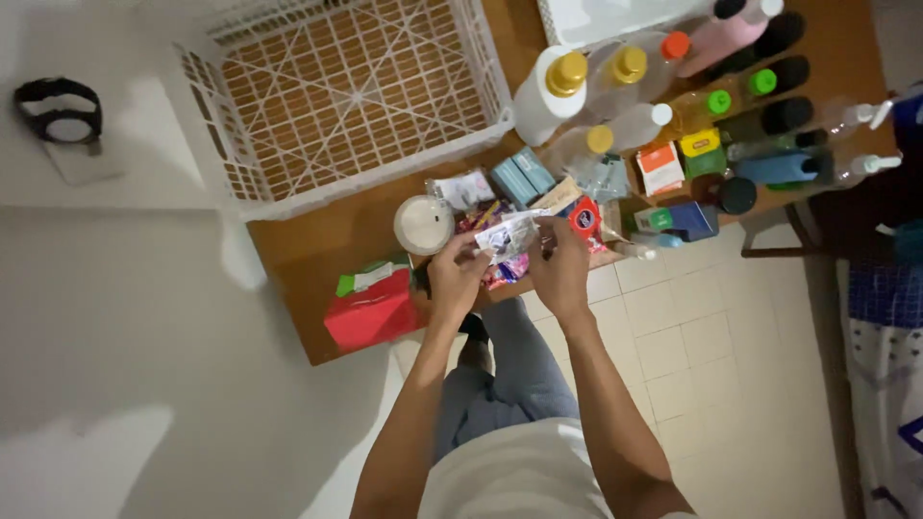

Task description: The person sorts laundry supplies on a table, picking up small packets and bottles, wiping them with a black cloth, and placing them into a white plastic basket. The person handles multiple items one at a time, including detergent bottles and sachets, and arranges them in the basket.

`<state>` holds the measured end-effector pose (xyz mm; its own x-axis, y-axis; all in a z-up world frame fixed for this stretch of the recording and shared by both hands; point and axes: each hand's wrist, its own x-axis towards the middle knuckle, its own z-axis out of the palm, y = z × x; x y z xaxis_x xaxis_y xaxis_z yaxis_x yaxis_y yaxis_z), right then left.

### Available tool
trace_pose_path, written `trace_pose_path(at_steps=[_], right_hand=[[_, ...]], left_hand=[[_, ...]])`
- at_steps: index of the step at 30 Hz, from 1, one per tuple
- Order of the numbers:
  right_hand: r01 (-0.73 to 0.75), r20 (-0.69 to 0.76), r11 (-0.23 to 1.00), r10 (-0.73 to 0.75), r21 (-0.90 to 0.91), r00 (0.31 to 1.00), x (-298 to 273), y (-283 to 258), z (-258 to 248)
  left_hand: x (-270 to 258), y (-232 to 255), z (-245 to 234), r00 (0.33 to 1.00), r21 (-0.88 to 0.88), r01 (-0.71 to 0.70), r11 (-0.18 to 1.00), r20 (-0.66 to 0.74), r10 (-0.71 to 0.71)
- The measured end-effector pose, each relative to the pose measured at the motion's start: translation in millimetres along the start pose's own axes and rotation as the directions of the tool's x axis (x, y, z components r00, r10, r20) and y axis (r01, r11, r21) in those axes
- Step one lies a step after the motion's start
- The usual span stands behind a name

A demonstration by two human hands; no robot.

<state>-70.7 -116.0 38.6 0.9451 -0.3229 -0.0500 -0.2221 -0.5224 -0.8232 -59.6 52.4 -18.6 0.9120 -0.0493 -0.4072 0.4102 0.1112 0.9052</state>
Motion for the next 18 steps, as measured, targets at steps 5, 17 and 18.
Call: trace_pose_path(at_steps=[5,17,18], right_hand=[[0.068,0.015,0.933,-0.067,-0.354,0.998,14.3,21.8,-14.9],[0.108,0.111,0.904,-0.067,-0.414,0.992,43.3,42.5,-48.8],[0.141,0.128,0.913,-0.098,-0.384,0.987,45.0,36.7,-56.7]], left_hand=[[26.1,-29.3,31.9,0.997,0.094,0.078,0.992,0.02,-0.081],[65.5,-68.8,62.5,0.997,0.309,0.074,0.948,-0.025,-0.07],[63.7,-58.7,66.6,0.997,0.485,0.037,0.874,-0.074,-0.001]])
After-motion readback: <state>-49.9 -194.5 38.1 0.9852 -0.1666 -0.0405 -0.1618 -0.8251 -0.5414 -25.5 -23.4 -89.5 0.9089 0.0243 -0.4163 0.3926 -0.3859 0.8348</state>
